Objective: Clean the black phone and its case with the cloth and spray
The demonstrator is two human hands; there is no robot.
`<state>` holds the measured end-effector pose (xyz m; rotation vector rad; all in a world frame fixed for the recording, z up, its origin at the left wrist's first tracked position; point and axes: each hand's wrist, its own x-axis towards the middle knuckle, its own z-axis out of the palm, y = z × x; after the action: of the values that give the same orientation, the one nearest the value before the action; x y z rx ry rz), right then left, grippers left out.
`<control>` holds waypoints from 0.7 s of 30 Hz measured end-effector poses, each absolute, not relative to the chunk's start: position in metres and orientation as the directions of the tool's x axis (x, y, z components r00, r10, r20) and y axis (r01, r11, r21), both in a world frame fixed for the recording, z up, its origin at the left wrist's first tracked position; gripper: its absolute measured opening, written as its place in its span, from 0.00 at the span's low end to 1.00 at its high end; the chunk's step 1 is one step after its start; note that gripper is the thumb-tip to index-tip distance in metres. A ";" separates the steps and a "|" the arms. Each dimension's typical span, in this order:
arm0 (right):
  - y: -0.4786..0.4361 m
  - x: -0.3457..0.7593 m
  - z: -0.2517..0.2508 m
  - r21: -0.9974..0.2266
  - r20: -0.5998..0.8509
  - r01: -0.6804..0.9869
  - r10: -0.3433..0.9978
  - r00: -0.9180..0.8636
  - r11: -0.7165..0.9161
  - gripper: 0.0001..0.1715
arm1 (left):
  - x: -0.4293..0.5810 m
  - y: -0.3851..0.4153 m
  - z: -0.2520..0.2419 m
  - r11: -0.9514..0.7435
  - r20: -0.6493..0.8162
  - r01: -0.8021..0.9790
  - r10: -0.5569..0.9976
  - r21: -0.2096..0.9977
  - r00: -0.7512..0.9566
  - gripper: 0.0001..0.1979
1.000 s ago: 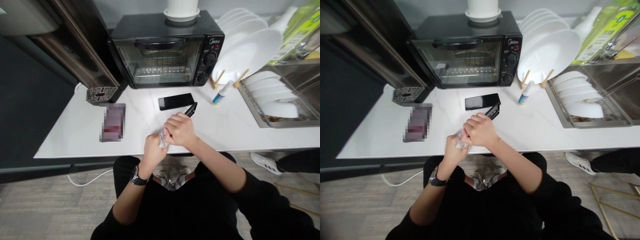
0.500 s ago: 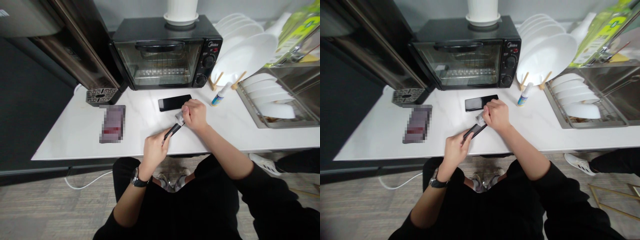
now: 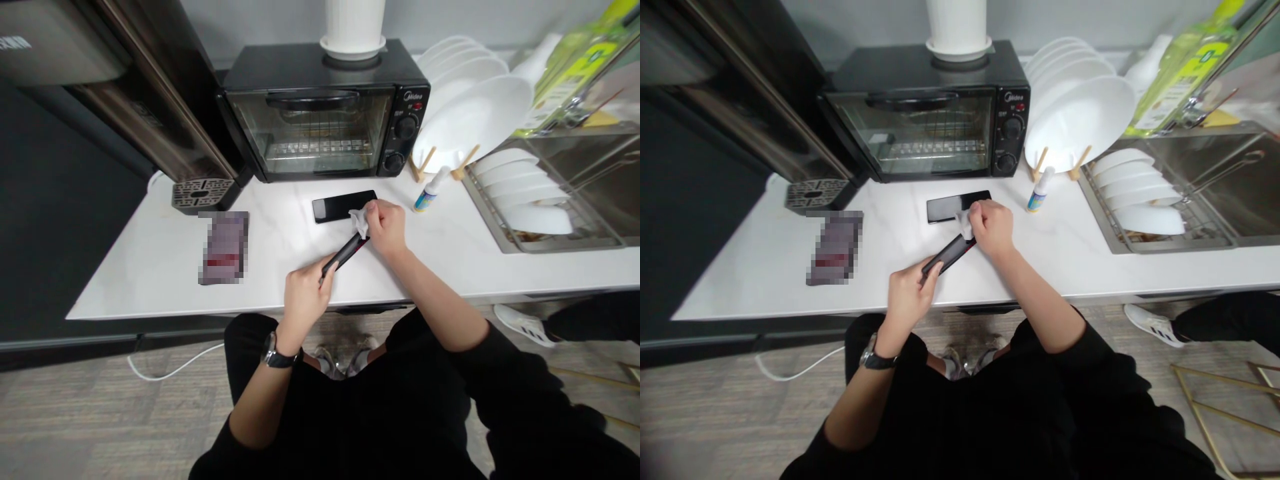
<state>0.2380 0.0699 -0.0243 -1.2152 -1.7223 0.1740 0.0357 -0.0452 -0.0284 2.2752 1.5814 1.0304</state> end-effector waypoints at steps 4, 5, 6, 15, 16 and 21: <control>0.035 0.211 -0.016 -0.393 0.707 0.695 0.681 -0.190 0.602 0.24 | 0.034 -0.044 -0.032 -0.392 0.406 0.789 0.892 0.473 0.200 0.16; 0.025 0.203 -0.015 -0.362 0.708 0.686 0.665 -0.238 0.631 0.22 | 0.033 -0.043 -0.035 -0.391 0.408 0.806 0.889 0.444 0.206 0.17; 0.015 0.196 -0.014 -0.342 0.705 0.672 0.652 -0.278 0.656 0.21 | 0.032 -0.042 -0.037 -0.393 0.411 0.823 0.885 0.411 0.217 0.17; 0.033 0.229 -0.012 -0.260 0.633 0.730 0.683 -0.365 0.632 0.25 | 0.032 -0.044 -0.034 -0.444 0.408 0.750 0.877 0.491 0.253 0.15; 0.038 0.233 -0.011 -0.281 0.629 0.745 0.703 -0.333 0.604 0.24 | 0.033 -0.045 -0.032 -0.445 0.409 0.727 0.879 0.522 0.245 0.16; 0.039 0.226 -0.010 -0.361 0.639 0.738 0.727 -0.249 0.570 0.24 | 0.034 -0.044 -0.028 -0.417 0.399 0.710 0.894 0.568 0.206 0.16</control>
<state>0.2263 0.0390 -0.0102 -1.1725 -1.9991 -0.0169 0.0344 -0.0438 -0.0281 2.2221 1.5202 1.0170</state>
